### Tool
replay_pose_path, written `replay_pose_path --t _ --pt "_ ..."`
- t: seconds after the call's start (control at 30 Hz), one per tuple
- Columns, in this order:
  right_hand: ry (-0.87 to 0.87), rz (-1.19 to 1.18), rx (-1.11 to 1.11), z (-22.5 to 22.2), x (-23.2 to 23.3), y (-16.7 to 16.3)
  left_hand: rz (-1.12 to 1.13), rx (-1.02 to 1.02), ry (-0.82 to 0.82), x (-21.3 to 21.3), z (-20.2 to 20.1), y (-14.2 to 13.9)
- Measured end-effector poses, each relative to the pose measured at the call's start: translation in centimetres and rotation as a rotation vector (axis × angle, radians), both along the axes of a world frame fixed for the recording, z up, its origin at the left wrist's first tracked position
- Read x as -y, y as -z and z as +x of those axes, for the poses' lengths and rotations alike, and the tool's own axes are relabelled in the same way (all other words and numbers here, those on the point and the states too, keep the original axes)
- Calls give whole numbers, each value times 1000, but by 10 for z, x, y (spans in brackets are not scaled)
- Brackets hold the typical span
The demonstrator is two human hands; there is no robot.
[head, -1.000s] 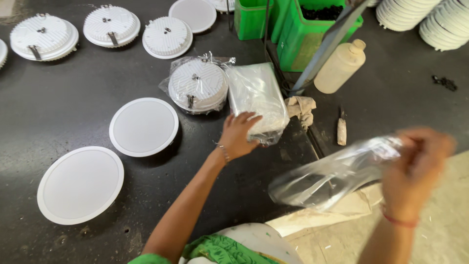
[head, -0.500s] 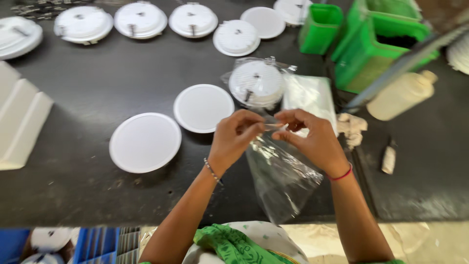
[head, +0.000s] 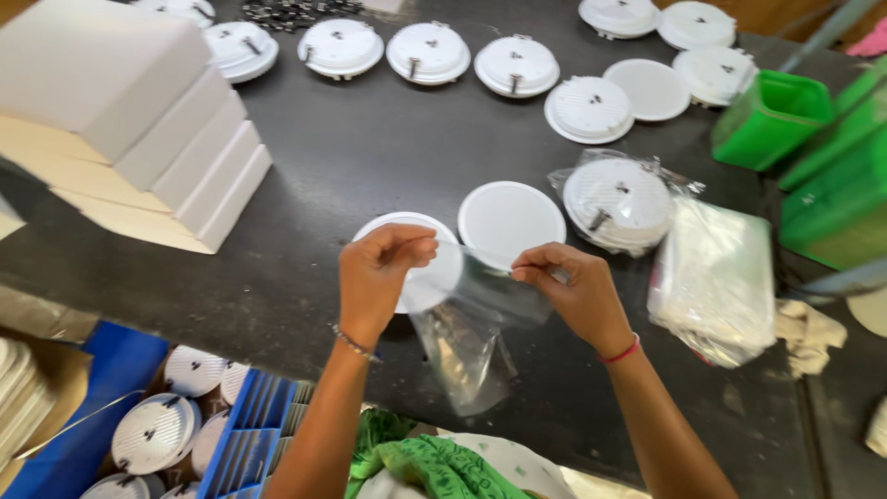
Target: The person places round white LED panel light fixtures into clear plastic bags one at a time, folds the bag openings closed, and stacks the bagged fixtures on the work table. They also handle stacks of unassembled fixture parts and a blue crate of fixtures while working.
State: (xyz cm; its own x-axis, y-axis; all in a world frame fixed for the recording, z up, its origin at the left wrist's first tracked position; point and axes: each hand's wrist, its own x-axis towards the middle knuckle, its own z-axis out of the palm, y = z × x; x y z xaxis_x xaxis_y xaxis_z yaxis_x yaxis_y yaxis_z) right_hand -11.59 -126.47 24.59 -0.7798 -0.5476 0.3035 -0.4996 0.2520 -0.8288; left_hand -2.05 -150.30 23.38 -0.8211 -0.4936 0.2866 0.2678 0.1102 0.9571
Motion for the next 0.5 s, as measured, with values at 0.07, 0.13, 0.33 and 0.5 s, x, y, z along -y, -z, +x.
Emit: replay_pose_path --t 0.07,0.13,0.33,0.5 --pt "-31 -65 -48 -5 17 4 2 18 -67 22 16 3" --pt "-26 -88 -89 -8 35 8 13 -13 -120 39 26 8" --pt "-23 -54 -4 -8 99 26 0 30 -324 74 45 31" --pt "-372 -315 390 -30 136 37 213 -17 -126 130 57 47"
